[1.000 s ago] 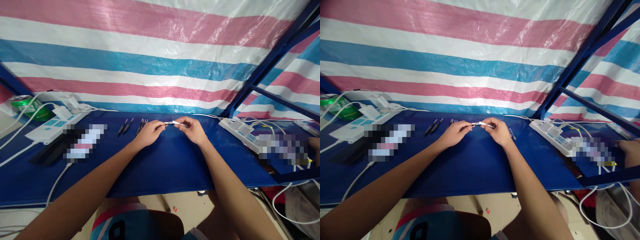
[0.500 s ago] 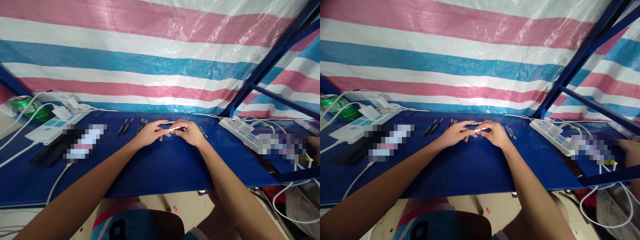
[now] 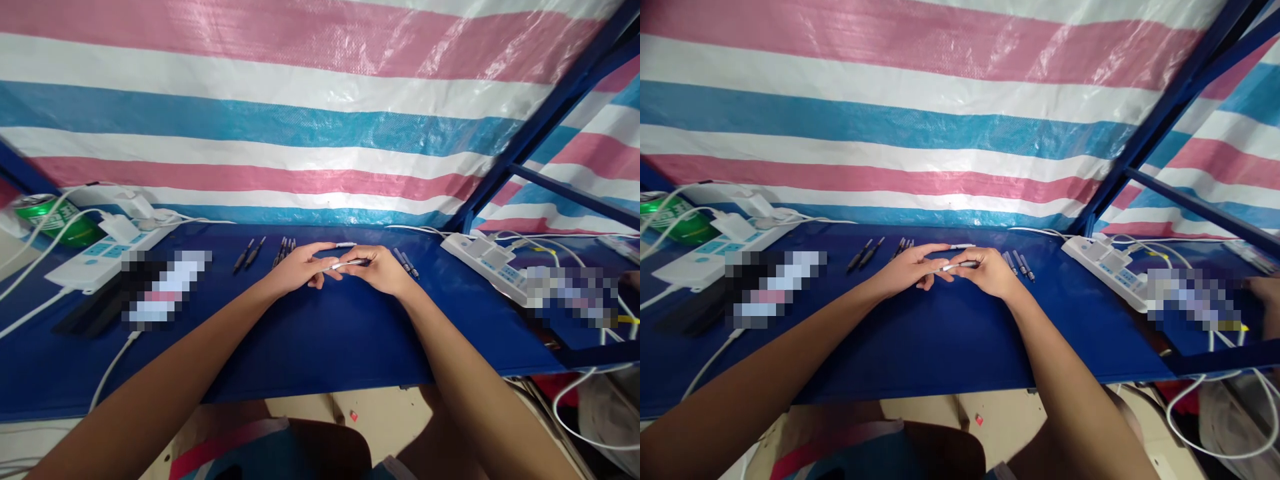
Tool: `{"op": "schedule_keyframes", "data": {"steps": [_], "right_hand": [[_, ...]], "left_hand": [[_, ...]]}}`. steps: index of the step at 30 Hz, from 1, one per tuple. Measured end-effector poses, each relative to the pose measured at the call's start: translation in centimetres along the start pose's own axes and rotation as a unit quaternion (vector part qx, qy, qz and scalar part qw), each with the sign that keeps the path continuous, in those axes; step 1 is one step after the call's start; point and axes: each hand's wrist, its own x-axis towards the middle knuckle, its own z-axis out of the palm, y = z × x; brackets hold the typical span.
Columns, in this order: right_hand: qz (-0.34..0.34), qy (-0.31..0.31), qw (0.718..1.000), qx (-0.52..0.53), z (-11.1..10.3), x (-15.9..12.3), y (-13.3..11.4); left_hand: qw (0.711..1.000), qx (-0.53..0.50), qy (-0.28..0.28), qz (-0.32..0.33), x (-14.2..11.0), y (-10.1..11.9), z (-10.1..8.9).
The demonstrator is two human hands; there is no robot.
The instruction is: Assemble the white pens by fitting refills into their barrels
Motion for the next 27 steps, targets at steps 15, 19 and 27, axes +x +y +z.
{"op": "schedule_keyframes", "data": {"steps": [15, 19, 27], "right_hand": [[0.046, 0.063, 0.997, 0.021, -0.6, 0.1, 0.1], [0.047, 0.067, 0.997, 0.018, -0.5, 0.2, 0.3], [0.042, 0.079, 0.996, 0.020, -0.5, 0.3, 0.8]], "left_hand": [[0.970, 0.162, 0.103, 0.150, -0.3, 0.6, -1.1], [0.977, 0.123, 0.112, 0.130, -0.2, 0.4, -1.0], [0.982, 0.102, 0.094, 0.126, 0.0, 0.3, -1.0]]}}
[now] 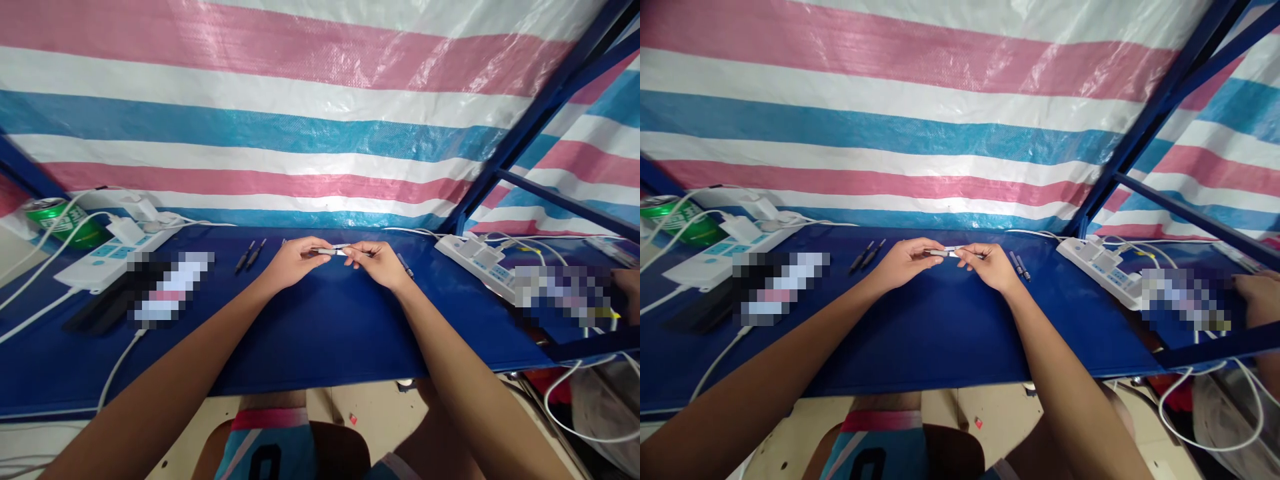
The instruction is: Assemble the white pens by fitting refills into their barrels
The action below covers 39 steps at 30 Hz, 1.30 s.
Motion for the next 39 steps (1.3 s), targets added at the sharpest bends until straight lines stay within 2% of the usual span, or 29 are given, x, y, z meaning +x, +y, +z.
{"op": "schedule_keyframes", "data": {"steps": [4, 9, 13, 17, 22, 24, 31, 37, 39], "right_hand": [[-0.006, 0.002, 1.000, 0.000, -0.2, 0.0, 0.1], [-0.001, -0.010, 1.000, -0.015, -0.4, 0.0, 0.3], [0.002, -0.009, 1.000, -0.014, -0.3, 0.0, 0.1], [0.007, -0.010, 1.000, -0.021, -0.2, -0.1, -0.5], [0.011, -0.006, 1.000, -0.019, 0.0, -0.2, -0.7], [0.015, -0.006, 1.000, -0.021, 0.0, -0.1, -0.6], [0.032, -0.018, 0.999, 0.008, 0.0, 0.1, -0.1], [0.069, -0.026, 0.996, 0.043, 0.3, 0.2, 0.5], [0.056, -0.015, 0.997, 0.048, 0.2, 0.2, 1.0]], "left_hand": [[0.999, -0.020, -0.028, -0.035, 0.0, -0.2, 0.3], [1.000, 0.025, 0.000, 0.004, 0.0, -0.6, 0.3], [0.999, 0.029, -0.015, 0.006, 0.0, -0.7, 0.2], [0.998, 0.056, 0.016, 0.038, 0.1, -0.7, 0.0], [0.999, 0.029, -0.015, -0.002, 0.3, -0.6, -0.1], [0.999, 0.037, -0.018, 0.001, 0.3, -0.7, -0.2], [0.998, 0.045, 0.013, 0.046, 0.2, -0.7, -0.3], [0.996, 0.065, 0.033, 0.049, 0.3, -0.9, -0.2], [0.995, 0.073, 0.048, 0.046, 0.4, -1.1, -0.4]]}}
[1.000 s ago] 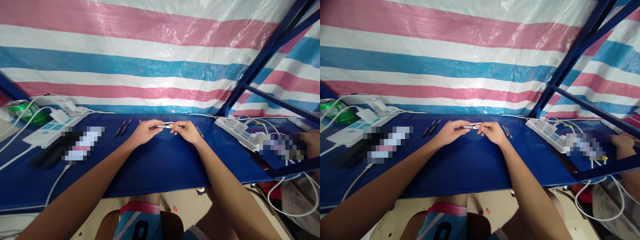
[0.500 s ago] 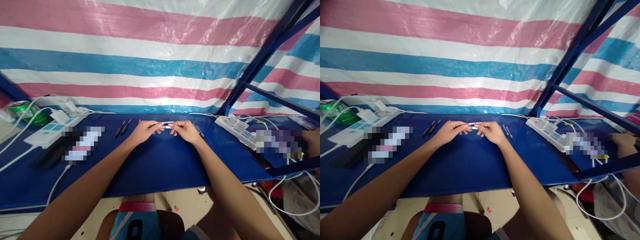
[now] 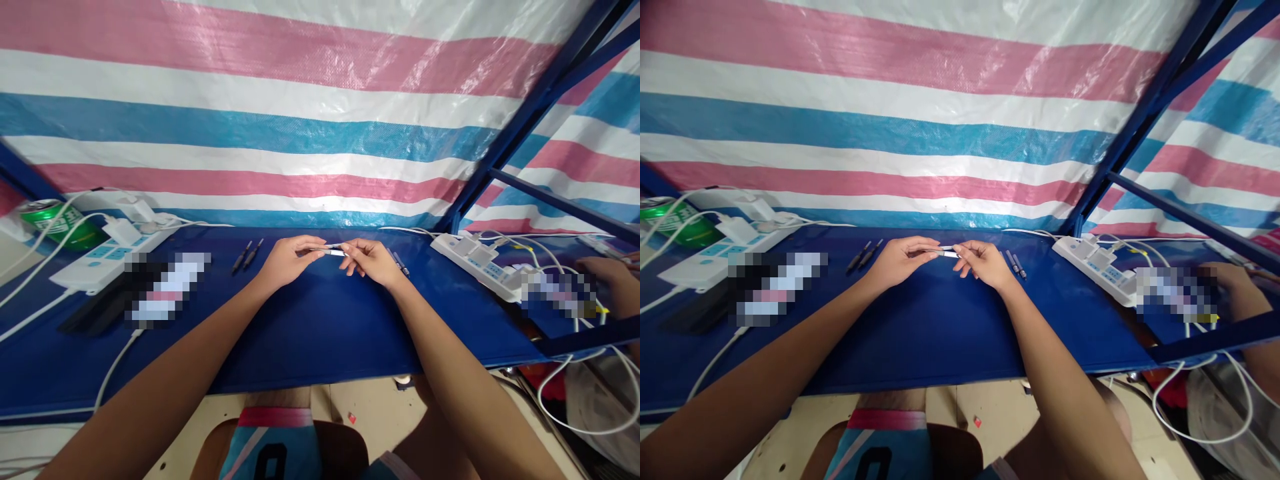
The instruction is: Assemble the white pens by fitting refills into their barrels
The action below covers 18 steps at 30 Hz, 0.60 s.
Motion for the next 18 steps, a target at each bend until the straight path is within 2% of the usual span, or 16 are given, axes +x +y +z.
{"op": "schedule_keyframes", "data": {"steps": [3, 7, 12, 18], "right_hand": [[-0.081, 0.045, 0.993, -0.076, -0.5, 0.1, 0.6], [-0.174, 0.048, 0.951, -0.252, -1.4, 0.3, 1.1], [-0.180, 0.052, 0.916, -0.355, -2.3, 1.5, 2.4], [-0.164, 0.019, 0.896, -0.412, -2.6, 2.8, 3.6]], "left_hand": [[0.999, 0.031, 0.021, 0.000, 0.1, -0.2, -0.4], [0.990, 0.139, 0.013, 0.029, 0.1, -0.3, -0.9], [0.948, 0.305, -0.029, 0.090, 0.0, -1.1, -0.8], [0.927, 0.362, -0.029, 0.088, -0.1, -1.8, -0.9]]}}
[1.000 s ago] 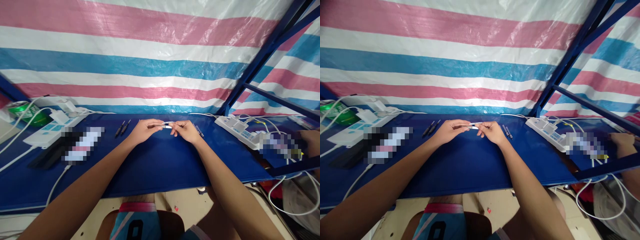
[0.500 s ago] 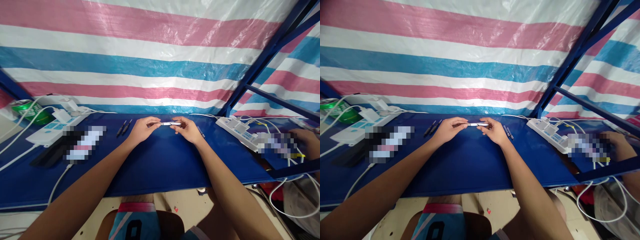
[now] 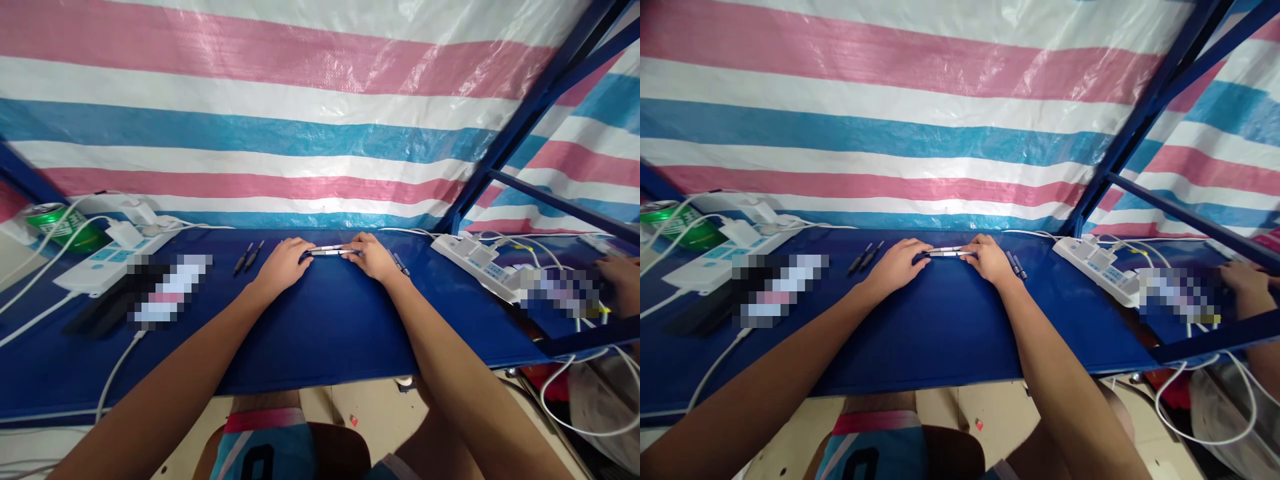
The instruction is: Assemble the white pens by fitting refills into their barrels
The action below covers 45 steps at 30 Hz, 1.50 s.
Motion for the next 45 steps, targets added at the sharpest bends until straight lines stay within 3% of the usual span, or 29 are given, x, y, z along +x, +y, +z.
{"op": "schedule_keyframes", "data": {"steps": [9, 14, 22, 30, 39, 45], "right_hand": [[0.058, 0.010, 0.998, 0.003, -0.5, -0.3, 0.0], [0.050, 0.000, 0.998, 0.027, -0.3, -0.1, 0.3], [0.080, 0.039, 0.996, 0.010, 0.0, 0.6, 0.5], [0.092, 0.007, 0.995, 0.029, 0.0, 1.0, 0.3], [0.095, 0.029, 0.994, 0.036, -0.4, 0.1, 0.0], [0.100, 0.037, 0.994, 0.026, -1.2, -0.5, -1.0]], "left_hand": [[0.997, 0.063, 0.015, -0.049, 0.0, 0.0, -0.1], [0.999, 0.025, 0.005, -0.026, 0.3, -0.2, 0.1], [0.999, 0.024, -0.013, -0.039, 0.8, -0.3, 0.6], [0.999, 0.007, -0.018, -0.049, 1.0, -0.5, 0.7], [0.996, 0.053, -0.017, -0.071, 0.6, -0.3, -0.7], [0.999, 0.008, -0.036, 0.006, 0.3, 0.0, -0.9]]}}
